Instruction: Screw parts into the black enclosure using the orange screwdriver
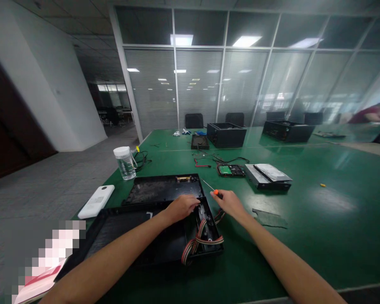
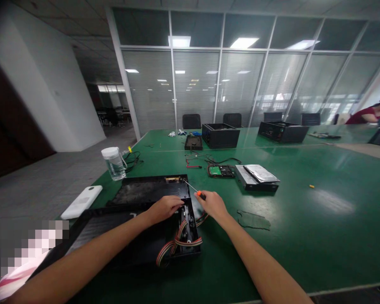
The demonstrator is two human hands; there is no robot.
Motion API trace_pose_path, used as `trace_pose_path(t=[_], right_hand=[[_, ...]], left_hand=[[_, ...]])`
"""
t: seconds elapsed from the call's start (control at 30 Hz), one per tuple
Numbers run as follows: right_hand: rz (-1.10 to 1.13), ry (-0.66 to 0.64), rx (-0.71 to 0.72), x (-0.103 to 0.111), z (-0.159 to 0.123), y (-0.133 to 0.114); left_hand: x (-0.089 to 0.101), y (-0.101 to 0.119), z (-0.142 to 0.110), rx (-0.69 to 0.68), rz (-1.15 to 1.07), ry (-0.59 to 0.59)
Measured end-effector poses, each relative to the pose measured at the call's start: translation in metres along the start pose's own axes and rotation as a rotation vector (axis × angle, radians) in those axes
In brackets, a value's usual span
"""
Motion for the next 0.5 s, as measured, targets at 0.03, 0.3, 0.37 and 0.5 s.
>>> trace_pose_path(t=[0.03,0.3,0.37,0.5], right_hand=[[0.007,0.007,0.010,0.001,0.000,-0.001],[0.065,0.073,0.073,0.012,-0.004,-0.012],[0.077,0.075,0.090,0.013,-0.005,-0.014],[0.088,0.081,0.097,0.014,-0.003,-0.012]], left_hand=[[0.000,-0.004,-0.002,0.031,-0.032,0.026],[0.000,-0.014,-0.004,0.186,-0.182,0.109],[-0.002,-0.010,-0.004,0.174,-0.178,0.100],[-0.006,-0.006,-0.004,0.148,-0.147,0.059]])
Point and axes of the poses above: each hand's wrist, its own z-axis towards the middle knuckle, its own x-axis out of the back of the hand, y = z × x, the point moved 10 cm from there along z, towards the middle knuckle, and after that the axes turned 9 degrees about z, right-handed, at the moved point
